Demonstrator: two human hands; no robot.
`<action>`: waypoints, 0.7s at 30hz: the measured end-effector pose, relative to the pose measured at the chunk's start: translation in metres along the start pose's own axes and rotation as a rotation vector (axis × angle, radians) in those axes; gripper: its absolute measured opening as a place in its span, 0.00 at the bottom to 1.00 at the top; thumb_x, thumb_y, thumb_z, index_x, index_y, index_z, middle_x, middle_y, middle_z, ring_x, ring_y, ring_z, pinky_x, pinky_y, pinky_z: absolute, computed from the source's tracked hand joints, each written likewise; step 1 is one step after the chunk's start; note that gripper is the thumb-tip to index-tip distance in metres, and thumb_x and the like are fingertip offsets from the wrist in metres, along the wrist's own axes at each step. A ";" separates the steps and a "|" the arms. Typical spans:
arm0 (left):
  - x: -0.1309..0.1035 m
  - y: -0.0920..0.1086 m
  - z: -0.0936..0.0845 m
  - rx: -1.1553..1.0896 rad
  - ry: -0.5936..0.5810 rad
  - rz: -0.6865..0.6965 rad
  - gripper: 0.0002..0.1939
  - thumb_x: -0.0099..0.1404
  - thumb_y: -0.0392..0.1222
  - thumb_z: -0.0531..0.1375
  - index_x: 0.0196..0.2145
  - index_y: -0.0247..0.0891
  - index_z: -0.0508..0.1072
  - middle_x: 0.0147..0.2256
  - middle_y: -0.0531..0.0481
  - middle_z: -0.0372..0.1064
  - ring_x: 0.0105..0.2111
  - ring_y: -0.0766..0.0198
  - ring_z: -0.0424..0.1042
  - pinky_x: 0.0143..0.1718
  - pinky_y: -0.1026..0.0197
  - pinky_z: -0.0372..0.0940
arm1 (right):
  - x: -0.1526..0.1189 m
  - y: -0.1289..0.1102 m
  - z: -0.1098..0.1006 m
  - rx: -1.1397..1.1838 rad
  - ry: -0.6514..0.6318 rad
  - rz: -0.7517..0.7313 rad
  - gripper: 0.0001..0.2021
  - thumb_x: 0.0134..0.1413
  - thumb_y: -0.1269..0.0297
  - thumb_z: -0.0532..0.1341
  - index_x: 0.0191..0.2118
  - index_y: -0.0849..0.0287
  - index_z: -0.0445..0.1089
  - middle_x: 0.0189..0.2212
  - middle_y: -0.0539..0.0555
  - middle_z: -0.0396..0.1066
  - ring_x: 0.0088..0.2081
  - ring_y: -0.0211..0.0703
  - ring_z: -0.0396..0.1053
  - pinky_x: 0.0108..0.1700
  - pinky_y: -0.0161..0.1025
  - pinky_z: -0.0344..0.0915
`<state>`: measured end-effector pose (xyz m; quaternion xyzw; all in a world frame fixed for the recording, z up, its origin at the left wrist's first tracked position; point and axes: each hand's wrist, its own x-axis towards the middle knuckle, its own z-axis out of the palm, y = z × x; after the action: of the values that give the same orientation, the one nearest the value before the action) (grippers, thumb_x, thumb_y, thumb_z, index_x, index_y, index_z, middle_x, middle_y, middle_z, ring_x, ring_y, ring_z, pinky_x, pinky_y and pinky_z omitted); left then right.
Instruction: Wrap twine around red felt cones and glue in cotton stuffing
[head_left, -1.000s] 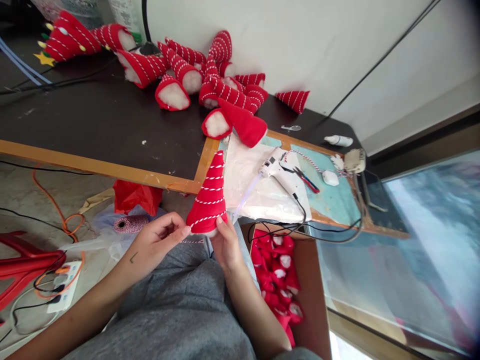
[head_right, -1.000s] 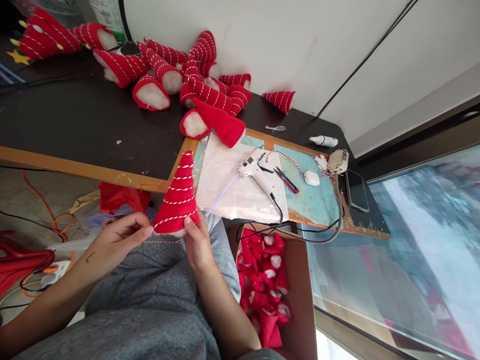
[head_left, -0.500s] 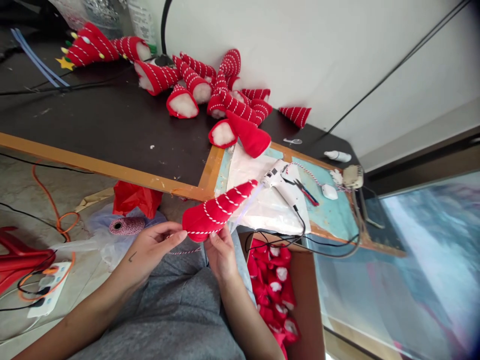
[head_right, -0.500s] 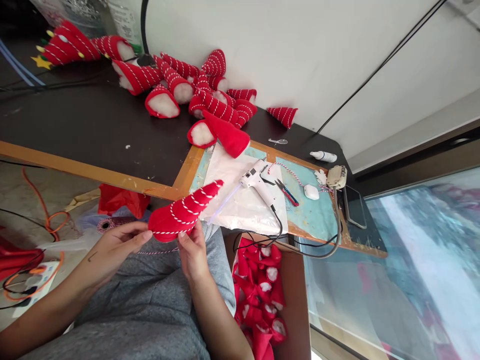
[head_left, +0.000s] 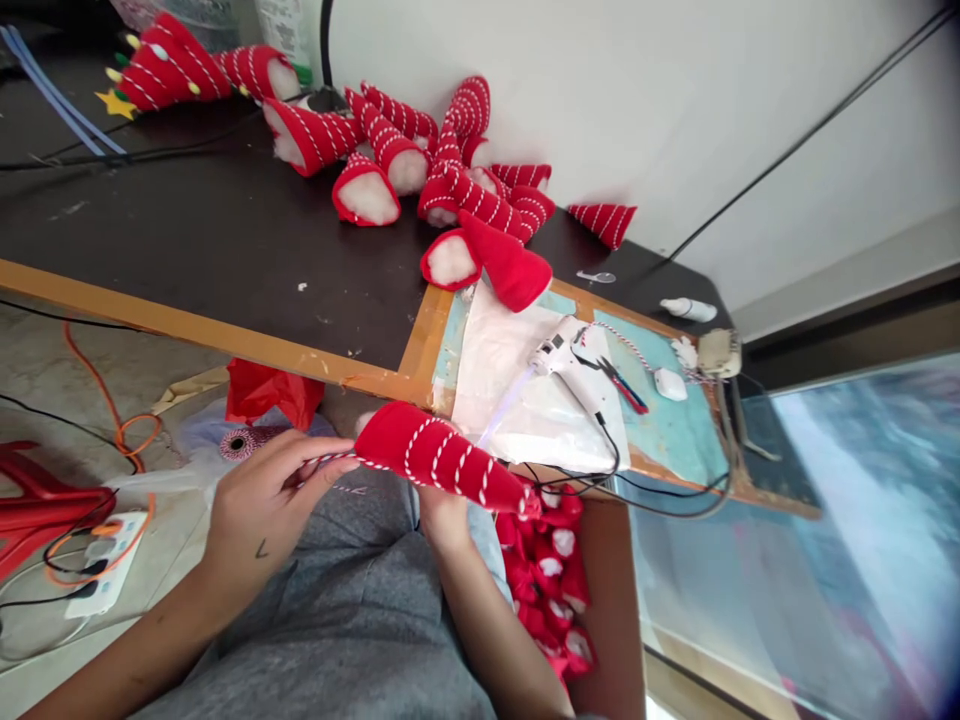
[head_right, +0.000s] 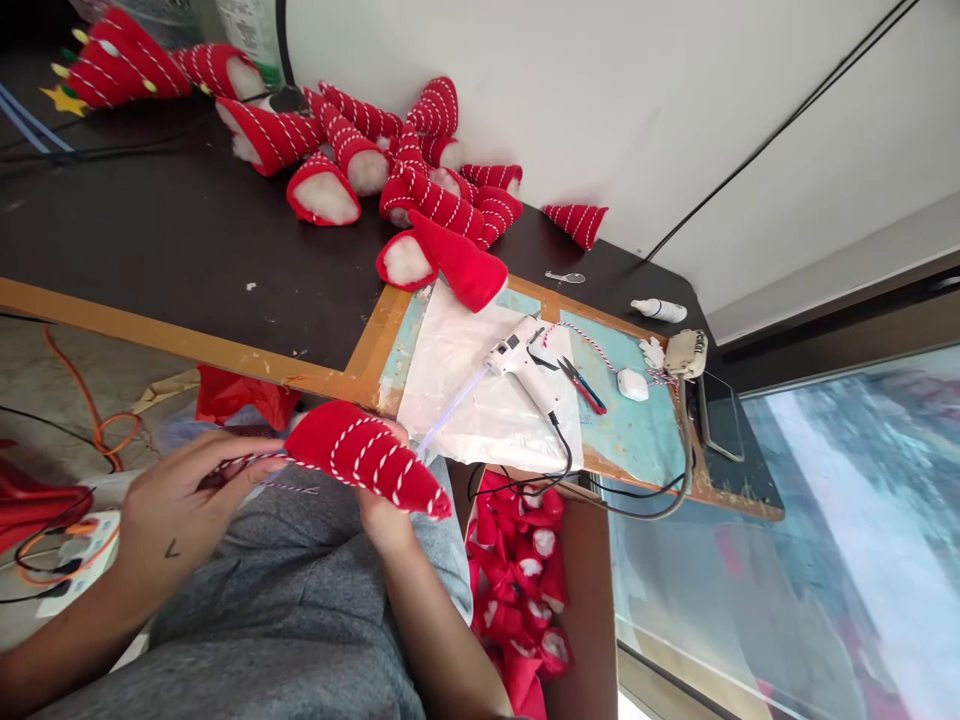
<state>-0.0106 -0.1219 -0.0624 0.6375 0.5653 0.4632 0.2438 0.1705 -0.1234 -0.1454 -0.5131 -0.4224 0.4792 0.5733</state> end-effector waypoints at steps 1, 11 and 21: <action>0.001 0.000 -0.001 0.019 0.023 0.062 0.07 0.69 0.50 0.69 0.37 0.46 0.85 0.28 0.54 0.75 0.24 0.63 0.68 0.27 0.59 0.64 | 0.000 0.000 0.001 -0.013 0.011 -0.029 0.29 0.54 0.39 0.70 0.56 0.49 0.74 0.49 0.58 0.81 0.56 0.60 0.77 0.60 0.59 0.75; -0.003 -0.027 0.015 -0.419 -0.035 -0.174 0.08 0.69 0.46 0.70 0.36 0.44 0.76 0.45 0.51 0.79 0.44 0.58 0.77 0.45 0.58 0.69 | 0.004 0.009 0.009 -0.146 0.025 -0.272 0.15 0.70 0.44 0.59 0.51 0.48 0.67 0.50 0.63 0.78 0.57 0.59 0.77 0.61 0.58 0.76; 0.009 -0.046 0.020 -0.893 -0.139 -0.433 0.20 0.55 0.53 0.79 0.30 0.45 0.73 0.28 0.59 0.75 0.21 0.67 0.67 0.21 0.63 0.61 | -0.009 -0.052 -0.005 -0.137 -0.358 -0.571 0.23 0.67 0.64 0.55 0.66 0.50 0.59 0.65 0.64 0.67 0.67 0.55 0.69 0.62 0.57 0.74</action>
<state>-0.0166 -0.0979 -0.1071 0.3684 0.4134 0.5553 0.6206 0.1802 -0.1336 -0.0948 -0.3190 -0.6741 0.3524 0.5654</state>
